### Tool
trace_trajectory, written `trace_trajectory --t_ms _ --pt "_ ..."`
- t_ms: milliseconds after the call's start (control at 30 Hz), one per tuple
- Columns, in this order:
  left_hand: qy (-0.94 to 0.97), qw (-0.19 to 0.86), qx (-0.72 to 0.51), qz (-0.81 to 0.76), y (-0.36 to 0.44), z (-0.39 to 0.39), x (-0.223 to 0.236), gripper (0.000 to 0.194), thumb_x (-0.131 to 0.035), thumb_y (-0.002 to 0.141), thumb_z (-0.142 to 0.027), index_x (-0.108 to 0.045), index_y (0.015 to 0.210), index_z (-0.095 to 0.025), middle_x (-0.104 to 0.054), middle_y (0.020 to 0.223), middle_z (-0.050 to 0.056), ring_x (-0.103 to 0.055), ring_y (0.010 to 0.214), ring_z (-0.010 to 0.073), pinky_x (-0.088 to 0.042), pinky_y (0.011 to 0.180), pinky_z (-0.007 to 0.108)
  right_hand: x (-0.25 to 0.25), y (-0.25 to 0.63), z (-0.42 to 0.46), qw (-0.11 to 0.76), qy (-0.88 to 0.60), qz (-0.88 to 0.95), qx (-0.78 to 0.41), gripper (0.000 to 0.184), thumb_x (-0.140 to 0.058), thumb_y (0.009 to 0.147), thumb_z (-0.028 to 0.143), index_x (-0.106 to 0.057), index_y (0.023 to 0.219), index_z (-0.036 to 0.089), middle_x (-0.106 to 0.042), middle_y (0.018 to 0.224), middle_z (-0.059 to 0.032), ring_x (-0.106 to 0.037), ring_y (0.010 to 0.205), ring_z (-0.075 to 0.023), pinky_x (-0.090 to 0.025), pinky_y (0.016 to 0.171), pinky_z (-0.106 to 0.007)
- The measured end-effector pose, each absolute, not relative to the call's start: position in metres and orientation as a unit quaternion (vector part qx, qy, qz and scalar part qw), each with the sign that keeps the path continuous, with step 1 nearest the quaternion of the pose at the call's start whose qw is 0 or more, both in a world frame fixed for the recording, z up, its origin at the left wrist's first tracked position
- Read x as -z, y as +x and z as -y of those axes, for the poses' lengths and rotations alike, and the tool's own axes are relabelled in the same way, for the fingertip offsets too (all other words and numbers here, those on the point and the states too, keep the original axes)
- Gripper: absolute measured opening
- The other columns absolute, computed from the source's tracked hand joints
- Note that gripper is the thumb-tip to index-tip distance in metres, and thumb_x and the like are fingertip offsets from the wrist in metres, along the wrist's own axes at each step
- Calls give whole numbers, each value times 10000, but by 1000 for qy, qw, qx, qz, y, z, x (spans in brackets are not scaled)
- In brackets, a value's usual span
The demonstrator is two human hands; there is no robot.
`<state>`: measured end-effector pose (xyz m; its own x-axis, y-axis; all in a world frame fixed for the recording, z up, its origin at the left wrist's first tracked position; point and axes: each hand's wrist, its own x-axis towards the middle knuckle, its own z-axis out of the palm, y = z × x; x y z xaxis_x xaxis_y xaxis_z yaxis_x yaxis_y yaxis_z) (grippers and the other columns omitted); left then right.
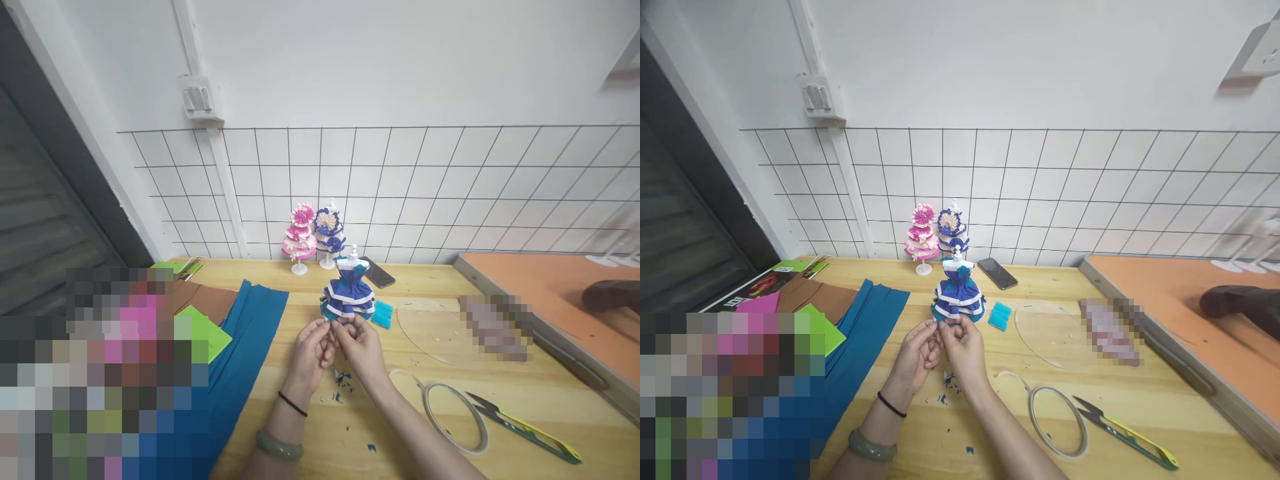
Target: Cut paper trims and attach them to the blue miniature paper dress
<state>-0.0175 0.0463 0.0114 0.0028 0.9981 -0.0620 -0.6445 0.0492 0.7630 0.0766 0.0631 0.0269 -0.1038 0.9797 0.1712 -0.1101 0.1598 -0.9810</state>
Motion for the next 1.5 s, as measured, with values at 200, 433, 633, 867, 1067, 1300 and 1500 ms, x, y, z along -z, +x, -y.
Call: trace_trajectory --t_ms 200,433,633,867,1067,1300,1500 --pt "274 644 -637 -324 -17 -45 -13 206 -585 706 -329 -486 668 -153 -525 563 -31 -376 335 16 -149 320 145 -29 75 -63 533 -400 545 -508 257 -597 706 409 -497 725 173 -452 418 81 -387 349 -77 -278 354 -180" --pt "272 640 -638 -331 -17 -46 -13 232 -593 694 -356 -489 652 -152 -532 562 -31 -374 330 19 -152 319 150 -29 74 -63 535 -402 548 -502 275 -590 702 435 -501 719 175 -444 415 83 -389 336 -80 -286 335 -182" --pt "273 640 -639 -328 -18 -46 -12 211 -584 706 -334 -494 663 -148 -531 565 -26 -378 341 18 -158 324 146 -30 76 -63 534 -398 551 -503 270 -599 699 428 -500 715 178 -443 409 88 -391 341 -76 -296 345 -178" --pt "267 637 -643 -330 -18 -47 -10 195 -616 674 -312 -512 679 -148 -506 553 -40 -369 343 14 -163 324 143 -33 78 -59 530 -393 553 -509 292 -584 703 452 -502 758 177 -443 411 89 -389 323 -77 -307 331 -184" --pt "259 638 -647 -327 -18 -48 -8 236 -604 689 -361 -507 677 -146 -532 588 -26 -373 349 15 -164 322 151 -31 86 -55 525 -399 549 -514 288 -563 728 451 -501 781 175 -454 425 83 -357 330 -65 -277 340 -173" --pt "256 644 -644 -324 -19 -48 -8 246 -571 724 -393 -490 717 -160 -521 593 -38 -358 344 12 -150 321 149 -35 106 -47 514 -414 545 -516 272 -543 749 448 -499 781 182 -475 459 70 -370 334 -66 -292 341 -175" --pt "255 651 -637 -324 -19 -47 -8 239 -583 722 -369 -492 707 -148 -519 614 -34 -346 342 2 -145 320 143 -30 131 -41 479 -437 548 -528 296 -554 738 467 -500 768 177 -479 451 65 -352 321 -58 -279 335 -173"
